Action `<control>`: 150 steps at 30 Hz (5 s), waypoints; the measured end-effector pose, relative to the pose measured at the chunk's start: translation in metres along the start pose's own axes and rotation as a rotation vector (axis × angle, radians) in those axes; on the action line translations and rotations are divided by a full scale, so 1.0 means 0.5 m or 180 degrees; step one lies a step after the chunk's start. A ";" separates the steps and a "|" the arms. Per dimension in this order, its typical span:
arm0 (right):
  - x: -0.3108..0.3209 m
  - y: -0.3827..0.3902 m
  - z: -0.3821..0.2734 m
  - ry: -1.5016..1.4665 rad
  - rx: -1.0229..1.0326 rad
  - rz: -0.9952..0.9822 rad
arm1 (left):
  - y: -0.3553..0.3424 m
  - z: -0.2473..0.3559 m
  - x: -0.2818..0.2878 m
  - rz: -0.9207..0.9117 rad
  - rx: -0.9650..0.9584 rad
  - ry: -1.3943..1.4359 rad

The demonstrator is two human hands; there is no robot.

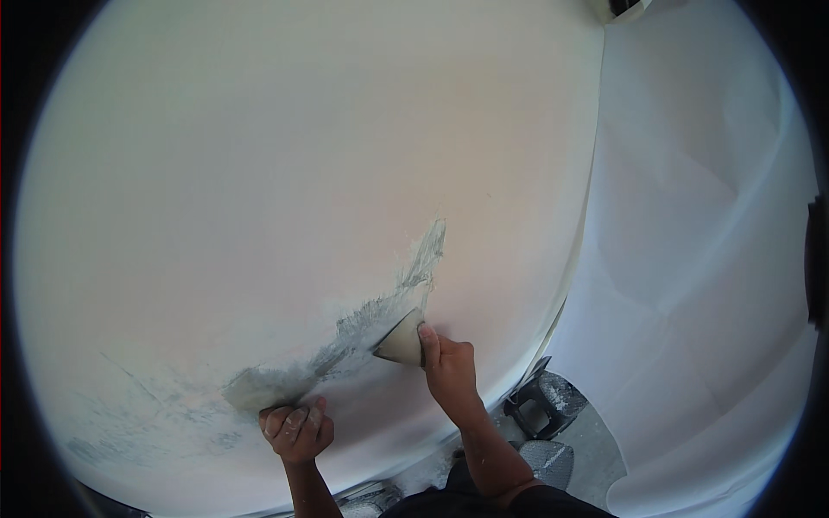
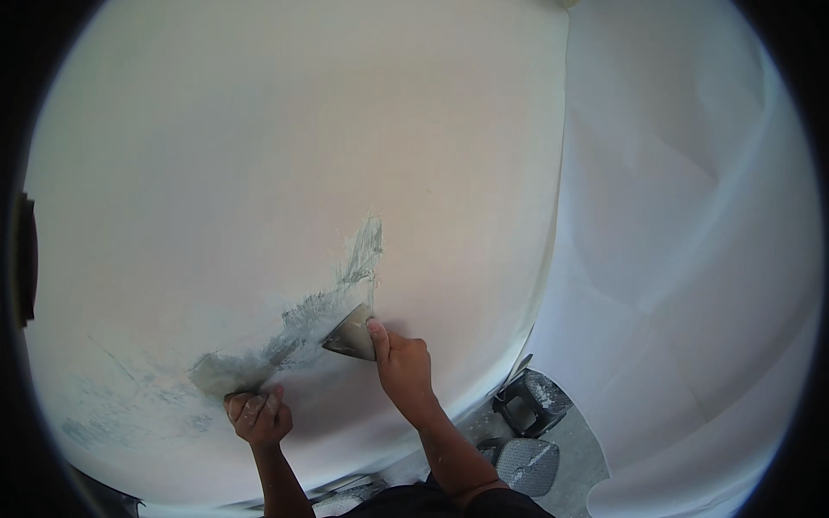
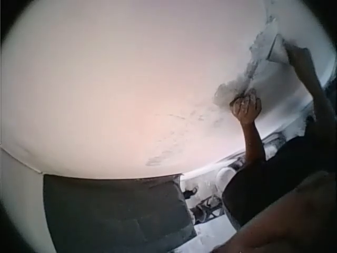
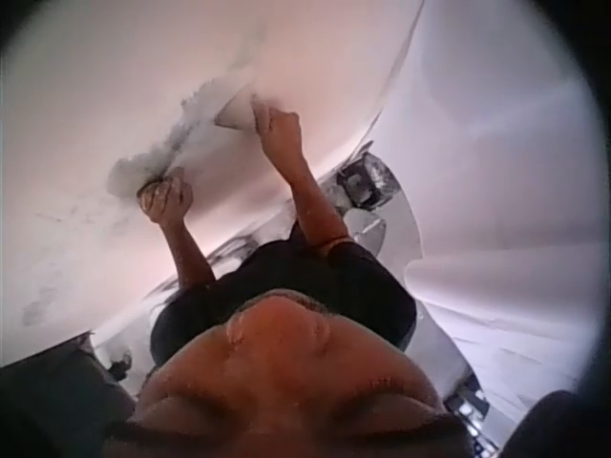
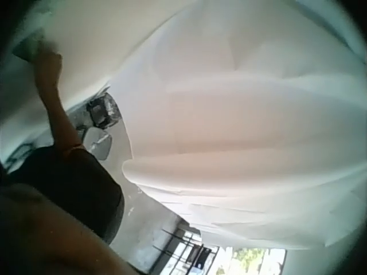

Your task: Using a putty knife to apply compound and patch a damaged area on a white wall.

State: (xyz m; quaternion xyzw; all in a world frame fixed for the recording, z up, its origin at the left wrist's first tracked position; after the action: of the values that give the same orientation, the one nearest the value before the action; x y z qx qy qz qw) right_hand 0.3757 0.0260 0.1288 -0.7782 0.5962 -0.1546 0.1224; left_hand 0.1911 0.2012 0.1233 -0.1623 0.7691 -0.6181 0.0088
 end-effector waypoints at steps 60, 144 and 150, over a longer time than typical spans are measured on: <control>0.037 -0.027 -0.086 -0.0218 -0.0458 -0.0251 | -0.007 0.006 -0.001 -0.0018 -0.0072 -0.0144; 0.046 -0.019 -0.092 0.0094 -0.0522 -0.0276 | -0.006 0.004 0.000 0.0026 -0.0048 -0.0220; 0.045 -0.007 -0.065 0.0127 -0.0512 -0.0317 | -0.008 0.007 -0.007 0.0035 -0.0022 -0.0231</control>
State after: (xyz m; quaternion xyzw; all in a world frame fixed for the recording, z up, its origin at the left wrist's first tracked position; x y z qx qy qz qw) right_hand 0.3718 0.0050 0.1623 -0.8110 0.5696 -0.1276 0.0398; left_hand 0.1963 0.1978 0.1258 -0.1804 0.7713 -0.6091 0.0395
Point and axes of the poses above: each hand's wrist, its own y-axis away from the middle knuckle, its own x-axis out of the back of the hand, z = x × y, the point moved 3 cm from there along -y, towards the middle knuckle, and after that the axes turned 10 degrees about -y, right-handed, at the moved point
